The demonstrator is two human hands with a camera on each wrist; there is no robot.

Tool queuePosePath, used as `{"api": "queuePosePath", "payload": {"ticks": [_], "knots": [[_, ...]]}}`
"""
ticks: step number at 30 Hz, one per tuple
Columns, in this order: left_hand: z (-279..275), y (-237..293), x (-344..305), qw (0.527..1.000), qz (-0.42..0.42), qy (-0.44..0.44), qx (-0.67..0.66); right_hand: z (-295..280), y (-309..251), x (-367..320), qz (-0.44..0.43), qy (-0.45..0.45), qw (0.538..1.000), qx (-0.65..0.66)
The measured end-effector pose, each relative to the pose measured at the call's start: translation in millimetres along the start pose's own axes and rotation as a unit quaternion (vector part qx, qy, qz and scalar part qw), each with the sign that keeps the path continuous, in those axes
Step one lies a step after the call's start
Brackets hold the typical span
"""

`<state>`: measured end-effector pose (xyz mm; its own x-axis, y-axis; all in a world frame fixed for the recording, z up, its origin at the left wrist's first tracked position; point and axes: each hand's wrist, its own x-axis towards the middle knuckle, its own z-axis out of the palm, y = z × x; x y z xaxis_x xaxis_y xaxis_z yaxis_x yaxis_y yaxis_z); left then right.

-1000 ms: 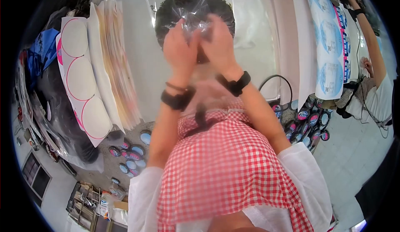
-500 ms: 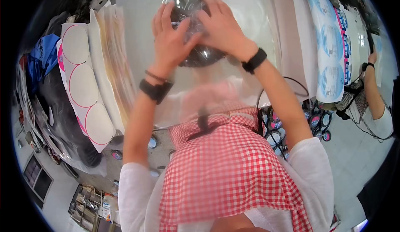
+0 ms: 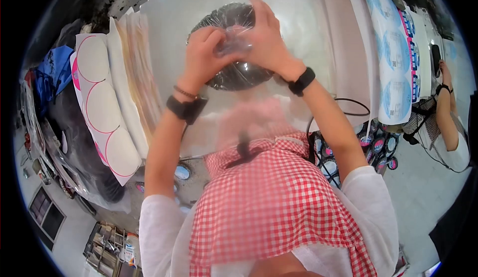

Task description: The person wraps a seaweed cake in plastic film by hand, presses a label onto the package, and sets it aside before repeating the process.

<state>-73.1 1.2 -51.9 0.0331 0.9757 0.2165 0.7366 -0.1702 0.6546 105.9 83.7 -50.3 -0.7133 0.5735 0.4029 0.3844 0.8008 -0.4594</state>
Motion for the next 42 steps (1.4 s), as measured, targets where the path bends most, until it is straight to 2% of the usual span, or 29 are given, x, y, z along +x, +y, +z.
{"api": "queuePosePath", "payload": {"ticks": [4, 5, 7, 10, 11, 14, 15, 18, 20, 22, 24, 25, 27, 29, 30, 31, 34, 35, 36, 39, 42], "knots": [[-2.7, 9.3, -3.1, 0.995, 0.057, 0.064, 0.045, 6.7, 8.5, 4.1, -0.054, -0.037, 0.997, 0.032], [4.0, 23.1, -4.1, 0.988, 0.028, 0.150, 0.021, 9.5, 9.5, 2.1, -0.059, -0.036, 0.997, 0.018], [13.3, 48.3, -1.1, 0.979, -0.017, 0.200, 0.047, 7.0, 4.7, 2.3, -0.057, -0.048, 0.997, -0.018], [27.0, 32.4, 3.2, 0.987, -0.008, 0.144, 0.073, 1.0, 1.0, 0.3, -0.030, -0.042, 0.998, 0.042], [28.5, 28.8, 3.9, 0.987, -0.009, 0.144, 0.077, -10.1, -0.7, -4.3, -0.029, -0.076, 0.994, 0.072], [28.4, 34.4, 5.1, 0.983, -0.003, 0.108, 0.150, -42.2, -8.9, -30.9, 0.076, 0.002, 0.994, 0.081], [29.3, 36.7, 5.0, 0.978, 0.021, 0.102, 0.182, -18.7, -5.4, -41.5, 0.092, -0.072, 0.992, -0.040], [27.1, 38.6, 4.8, 0.978, 0.049, 0.074, 0.191, -4.4, -28.3, -41.7, 0.134, 0.017, 0.991, -0.003], [25.0, 46.5, 6.2, 0.975, 0.053, 0.069, 0.206, 1.5, -22.2, -39.9, 0.135, 0.041, 0.988, 0.063], [30.2, 39.4, 4.9, 0.968, 0.069, 0.083, 0.228, 3.6, -23.1, -46.8, 0.124, 0.062, 0.990, -0.019], [36.7, 27.2, 4.8, 0.960, 0.079, 0.100, 0.249, -42.8, -33.6, -64.1, 0.059, 0.005, 0.998, -0.017], [37.2, 26.4, 6.0, 0.959, 0.084, 0.098, 0.251, -82.6, -45.7, -72.5, 0.097, 0.048, 0.993, -0.047], [38.8, 30.2, 3.2, 0.956, 0.075, 0.095, 0.266, -133.9, -31.0, -133.8, 0.190, 0.125, 0.949, -0.219], [37.8, 42.1, 6.0, 0.964, 0.065, 0.106, 0.234, -178.0, -30.9, -189.9, 0.370, 0.121, 0.822, -0.415], [35.5, 42.5, 7.6, 0.967, 0.060, 0.112, 0.219, -165.9, -17.1, -227.2, 0.429, -0.002, 0.868, -0.250], [38.3, 39.1, 6.8, 0.970, 0.045, 0.118, 0.206, -153.3, -4.3, -264.7, 0.470, -0.120, 0.872, -0.069], [41.2, 23.9, 8.4, 0.961, 0.062, 0.122, 0.241, -194.4, 15.9, -295.0, 0.422, -0.106, 0.899, -0.039], [38.6, 22.8, 8.0, 0.961, 0.055, 0.094, 0.255, -206.0, 30.2, -293.7, 0.401, -0.018, 0.878, -0.262], [37.9, 21.9, 6.0, 0.962, 0.056, 0.090, 0.253, -215.4, 44.5, -292.6, 0.359, 0.071, 0.804, -0.469], [37.0, 22.0, 8.8, 0.962, 0.059, 0.101, 0.246, -211.4, 85.0, -299.9, 0.311, 0.060, 0.721, -0.616], [38.4, 20.5, 8.0, 0.962, 0.063, 0.111, 0.243, -203.7, 85.8, -304.9, 0.309, 0.054, 0.721, -0.617]]}}
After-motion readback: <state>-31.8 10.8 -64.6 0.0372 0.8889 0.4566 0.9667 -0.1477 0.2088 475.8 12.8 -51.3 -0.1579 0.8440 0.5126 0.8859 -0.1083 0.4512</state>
